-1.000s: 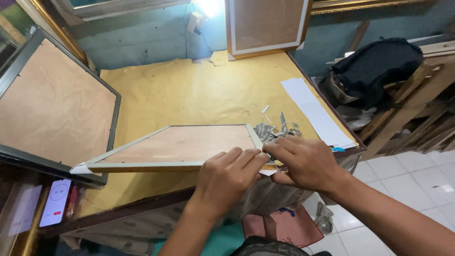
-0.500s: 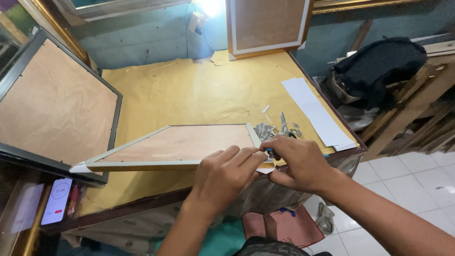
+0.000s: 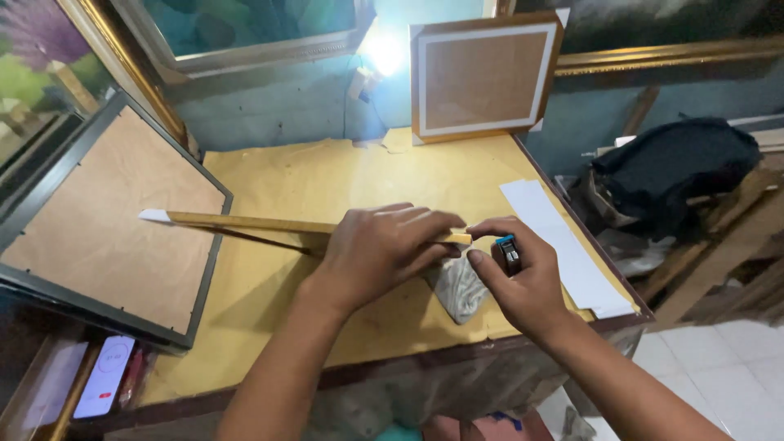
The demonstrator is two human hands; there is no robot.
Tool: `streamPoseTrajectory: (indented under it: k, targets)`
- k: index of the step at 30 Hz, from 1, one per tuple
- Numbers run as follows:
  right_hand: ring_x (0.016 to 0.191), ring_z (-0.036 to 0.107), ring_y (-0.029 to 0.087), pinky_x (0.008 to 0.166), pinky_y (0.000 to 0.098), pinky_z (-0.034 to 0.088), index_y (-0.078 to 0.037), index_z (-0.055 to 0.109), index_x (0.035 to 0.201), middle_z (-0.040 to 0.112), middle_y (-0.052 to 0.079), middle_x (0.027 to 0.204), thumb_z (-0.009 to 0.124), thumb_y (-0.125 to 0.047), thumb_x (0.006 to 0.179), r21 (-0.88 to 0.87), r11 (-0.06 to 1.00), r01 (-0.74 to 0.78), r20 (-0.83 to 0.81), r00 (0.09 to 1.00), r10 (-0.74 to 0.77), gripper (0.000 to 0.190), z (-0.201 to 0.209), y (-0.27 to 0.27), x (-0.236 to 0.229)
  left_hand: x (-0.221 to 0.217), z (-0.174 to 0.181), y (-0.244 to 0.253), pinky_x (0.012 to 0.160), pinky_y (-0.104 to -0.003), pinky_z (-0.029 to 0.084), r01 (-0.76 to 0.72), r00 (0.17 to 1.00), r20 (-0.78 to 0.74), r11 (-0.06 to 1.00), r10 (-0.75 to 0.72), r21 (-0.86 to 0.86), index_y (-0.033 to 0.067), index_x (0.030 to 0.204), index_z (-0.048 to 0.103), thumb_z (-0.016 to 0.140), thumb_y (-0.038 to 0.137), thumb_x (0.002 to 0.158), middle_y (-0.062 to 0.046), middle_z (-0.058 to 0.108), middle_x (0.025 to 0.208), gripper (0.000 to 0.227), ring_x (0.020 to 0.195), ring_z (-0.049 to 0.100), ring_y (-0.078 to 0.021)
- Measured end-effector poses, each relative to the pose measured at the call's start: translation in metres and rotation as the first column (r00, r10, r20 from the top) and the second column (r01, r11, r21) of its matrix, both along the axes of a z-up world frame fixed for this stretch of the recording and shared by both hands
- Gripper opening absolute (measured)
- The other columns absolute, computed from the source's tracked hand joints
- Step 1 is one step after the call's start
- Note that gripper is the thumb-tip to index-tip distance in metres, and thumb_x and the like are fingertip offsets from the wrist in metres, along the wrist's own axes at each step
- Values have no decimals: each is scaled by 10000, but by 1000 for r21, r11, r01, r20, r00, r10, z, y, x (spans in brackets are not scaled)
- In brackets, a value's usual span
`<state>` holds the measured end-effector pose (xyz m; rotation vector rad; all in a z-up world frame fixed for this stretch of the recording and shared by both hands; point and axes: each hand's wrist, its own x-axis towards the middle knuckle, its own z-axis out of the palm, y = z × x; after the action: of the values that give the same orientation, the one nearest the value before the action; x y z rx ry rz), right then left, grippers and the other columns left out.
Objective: Attaching protective cardboard corners to picture frames to prepare them for transport or sale.
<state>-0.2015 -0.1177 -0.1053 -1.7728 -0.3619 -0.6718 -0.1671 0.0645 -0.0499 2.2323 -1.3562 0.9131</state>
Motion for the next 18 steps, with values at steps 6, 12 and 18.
streamPoseTrajectory:
  k: [6,12,18]
  targets:
    - [460,363,67,360,197,342,-47,631,984,627,79,851,552,-92,801,248,965,-89,-139,982,127,204,41,-9,55,69,27,-11,601,-373,510,-18,986,-167,1000,18,-1,217,916,507,619,302,772,16,651,717,202,687,640,-257]
    - [388,293,94,289,195,240,-22,650,943,347,74,454,587,-122,786,135,980,-148,-301,936,183,197,79,-26,105,113,43,-25,636,-365,498,-62,919,-392,998,50,-19,207,811,508,621,347,768,13,655,714,185,725,638,-281]
    - [397,290,46,350,159,233,21,658,936,348,21,454,600,-84,767,56,960,-275,-300,912,279,207,89,-52,151,148,48,-39,631,-404,484,-101,903,-424,994,77,-35,179,787,542,610,334,763,-39,662,700,171,720,636,-323]
